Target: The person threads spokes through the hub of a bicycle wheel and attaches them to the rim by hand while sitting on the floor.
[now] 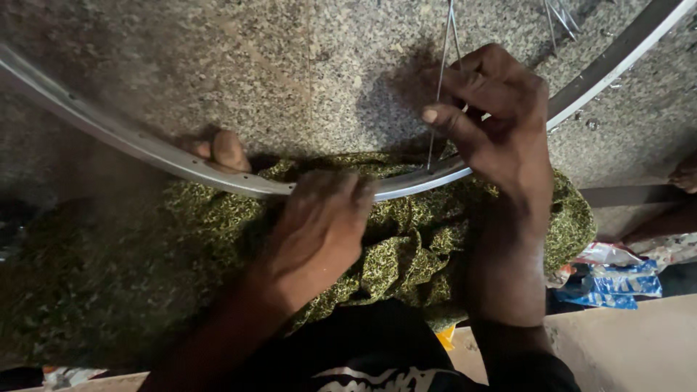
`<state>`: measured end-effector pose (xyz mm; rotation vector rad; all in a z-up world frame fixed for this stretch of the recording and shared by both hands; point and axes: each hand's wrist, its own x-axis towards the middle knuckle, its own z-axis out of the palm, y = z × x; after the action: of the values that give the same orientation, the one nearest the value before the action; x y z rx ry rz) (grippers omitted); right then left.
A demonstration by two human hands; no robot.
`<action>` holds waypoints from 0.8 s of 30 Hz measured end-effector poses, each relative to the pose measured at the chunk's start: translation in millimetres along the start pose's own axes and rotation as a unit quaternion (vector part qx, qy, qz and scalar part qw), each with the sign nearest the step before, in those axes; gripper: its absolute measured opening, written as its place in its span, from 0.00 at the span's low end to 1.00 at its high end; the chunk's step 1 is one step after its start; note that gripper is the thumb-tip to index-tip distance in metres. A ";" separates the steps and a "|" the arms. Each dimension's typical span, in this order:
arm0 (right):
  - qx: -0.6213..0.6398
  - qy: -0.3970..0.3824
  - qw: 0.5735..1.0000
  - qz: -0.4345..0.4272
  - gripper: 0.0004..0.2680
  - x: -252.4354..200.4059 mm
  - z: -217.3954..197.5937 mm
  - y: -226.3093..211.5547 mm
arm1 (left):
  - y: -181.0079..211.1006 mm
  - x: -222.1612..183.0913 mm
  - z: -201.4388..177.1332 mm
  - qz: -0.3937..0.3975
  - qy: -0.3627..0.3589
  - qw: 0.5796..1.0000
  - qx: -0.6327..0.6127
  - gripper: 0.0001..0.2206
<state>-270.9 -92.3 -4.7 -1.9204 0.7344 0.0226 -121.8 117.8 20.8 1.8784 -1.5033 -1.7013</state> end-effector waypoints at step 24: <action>-0.028 -0.011 0.991 -0.129 0.11 0.3 2.5 15.9 | -5.0 24.8 1.6 0.016 0.050 0.993 -0.105 0.18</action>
<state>-277.8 -94.8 -19.1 -2.0522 0.4702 -0.0958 -124.8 102.2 1.1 1.7938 -1.2575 -1.6518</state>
